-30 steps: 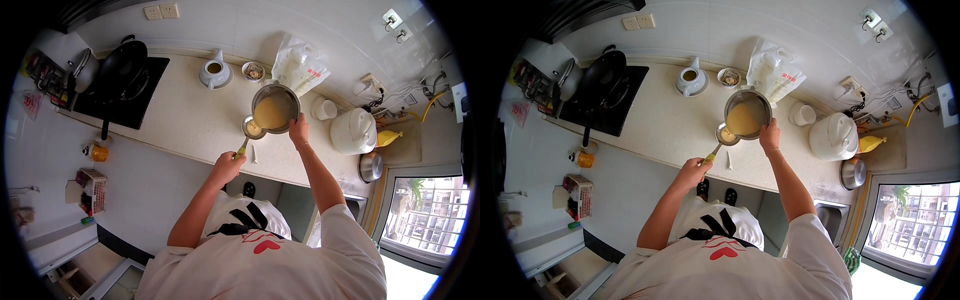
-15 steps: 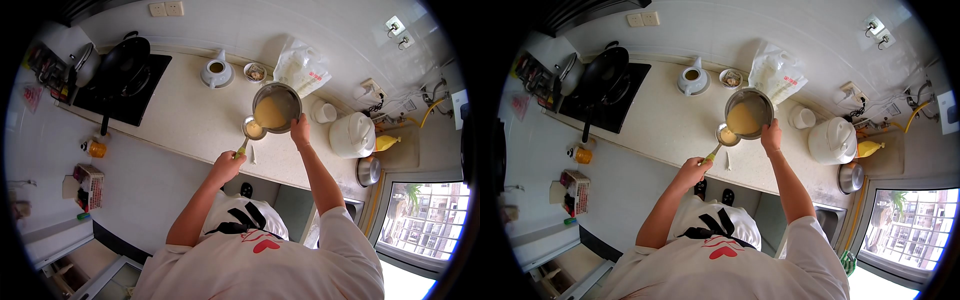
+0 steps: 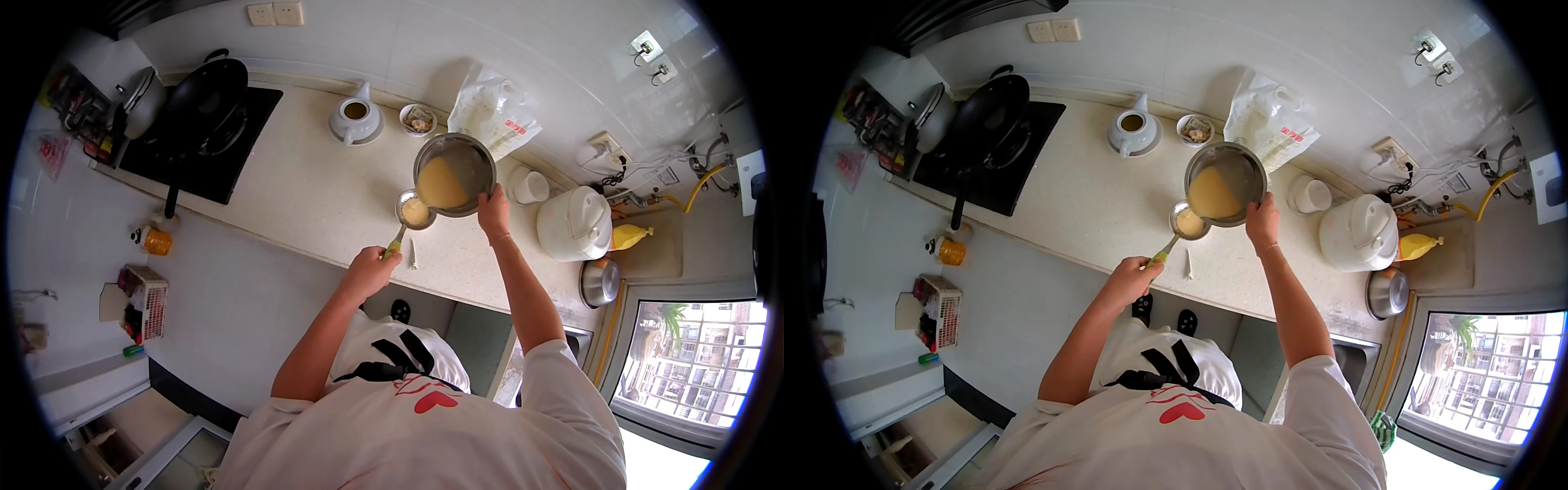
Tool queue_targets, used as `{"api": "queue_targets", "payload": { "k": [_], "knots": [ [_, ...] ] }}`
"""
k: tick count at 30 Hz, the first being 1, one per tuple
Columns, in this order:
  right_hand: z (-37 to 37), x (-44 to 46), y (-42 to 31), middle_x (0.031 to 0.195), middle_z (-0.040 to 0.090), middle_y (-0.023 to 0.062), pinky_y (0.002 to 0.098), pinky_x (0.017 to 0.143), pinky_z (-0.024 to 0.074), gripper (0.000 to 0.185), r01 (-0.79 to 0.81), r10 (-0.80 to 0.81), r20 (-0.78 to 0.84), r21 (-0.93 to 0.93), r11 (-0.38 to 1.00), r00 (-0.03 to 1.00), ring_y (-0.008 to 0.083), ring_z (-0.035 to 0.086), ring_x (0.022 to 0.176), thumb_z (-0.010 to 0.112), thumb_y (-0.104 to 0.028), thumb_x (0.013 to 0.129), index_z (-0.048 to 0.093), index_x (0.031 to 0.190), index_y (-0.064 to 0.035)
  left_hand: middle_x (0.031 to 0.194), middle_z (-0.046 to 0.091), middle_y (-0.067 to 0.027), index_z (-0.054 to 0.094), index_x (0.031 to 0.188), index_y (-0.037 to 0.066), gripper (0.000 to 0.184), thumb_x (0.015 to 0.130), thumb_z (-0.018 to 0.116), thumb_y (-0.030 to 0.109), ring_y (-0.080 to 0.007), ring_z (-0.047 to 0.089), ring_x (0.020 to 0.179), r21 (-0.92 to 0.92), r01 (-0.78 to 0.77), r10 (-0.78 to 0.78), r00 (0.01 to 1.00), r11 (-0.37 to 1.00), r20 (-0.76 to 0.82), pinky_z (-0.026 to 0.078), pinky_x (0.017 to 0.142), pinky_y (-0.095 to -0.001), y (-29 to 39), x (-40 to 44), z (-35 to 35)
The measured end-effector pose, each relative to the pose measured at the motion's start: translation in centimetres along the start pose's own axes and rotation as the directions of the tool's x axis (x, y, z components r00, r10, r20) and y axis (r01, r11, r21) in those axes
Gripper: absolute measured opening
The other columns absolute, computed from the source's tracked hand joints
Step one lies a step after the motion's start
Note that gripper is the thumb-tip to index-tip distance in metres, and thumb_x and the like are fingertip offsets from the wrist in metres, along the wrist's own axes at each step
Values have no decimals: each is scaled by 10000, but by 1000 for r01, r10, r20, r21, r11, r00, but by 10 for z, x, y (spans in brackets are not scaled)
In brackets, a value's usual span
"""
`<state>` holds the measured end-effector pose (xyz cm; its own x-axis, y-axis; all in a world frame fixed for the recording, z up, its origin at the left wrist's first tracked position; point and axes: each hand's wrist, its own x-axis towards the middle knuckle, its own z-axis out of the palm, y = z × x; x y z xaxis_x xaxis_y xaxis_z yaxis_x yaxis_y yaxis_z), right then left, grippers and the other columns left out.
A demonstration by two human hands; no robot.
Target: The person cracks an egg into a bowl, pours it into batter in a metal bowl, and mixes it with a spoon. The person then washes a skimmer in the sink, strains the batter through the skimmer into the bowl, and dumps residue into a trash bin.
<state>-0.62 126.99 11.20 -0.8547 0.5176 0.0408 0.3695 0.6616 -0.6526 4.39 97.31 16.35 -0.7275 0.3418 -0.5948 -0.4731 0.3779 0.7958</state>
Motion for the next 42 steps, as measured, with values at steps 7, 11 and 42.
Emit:
{"api": "queue_targets", "payload": {
  "k": [7, 11, 42],
  "knots": [
    [-3, -4, -8, 898, 585, 332, 534, 754, 417, 224, 3, -3, -2, 3, 1000, 1000, 522, 538, 889, 514, -151, 842, 485, 953, 41, 546, 429, 18, 596, 790, 10, 355, 889, 562, 350, -85, 403, 481, 20, -4, 4, 1000, 1000, -9, 352, 482, -276, -1, 1, 1],
    [-3, -5, -9, 900, 585, 334, 535, 760, 417, 227, 7, -7, -3, 4, 1000, 1000, 524, 536, 893, 510, -152, 844, 482, 958, 42, 544, 423, 18, 590, 781, 12, 354, 895, 553, 344, -86, 397, 481, 4, -14, 14, 1000, 1000, 1, 354, 481, -278, -2, 1, 1],
    [-10, -5, -13, 808, 585, 314, 540, 689, 417, 162, 97, -99, -64, -29, 995, 993, 512, 550, 798, 492, -94, 843, 446, 934, 32, 570, 433, 18, 560, 756, 35, 353, 900, 530, 356, -82, 402, 487, 0, 21, -21, 1000, 1000, 13, 328, 464, -261, 1, -1, -1]
  ]
}}
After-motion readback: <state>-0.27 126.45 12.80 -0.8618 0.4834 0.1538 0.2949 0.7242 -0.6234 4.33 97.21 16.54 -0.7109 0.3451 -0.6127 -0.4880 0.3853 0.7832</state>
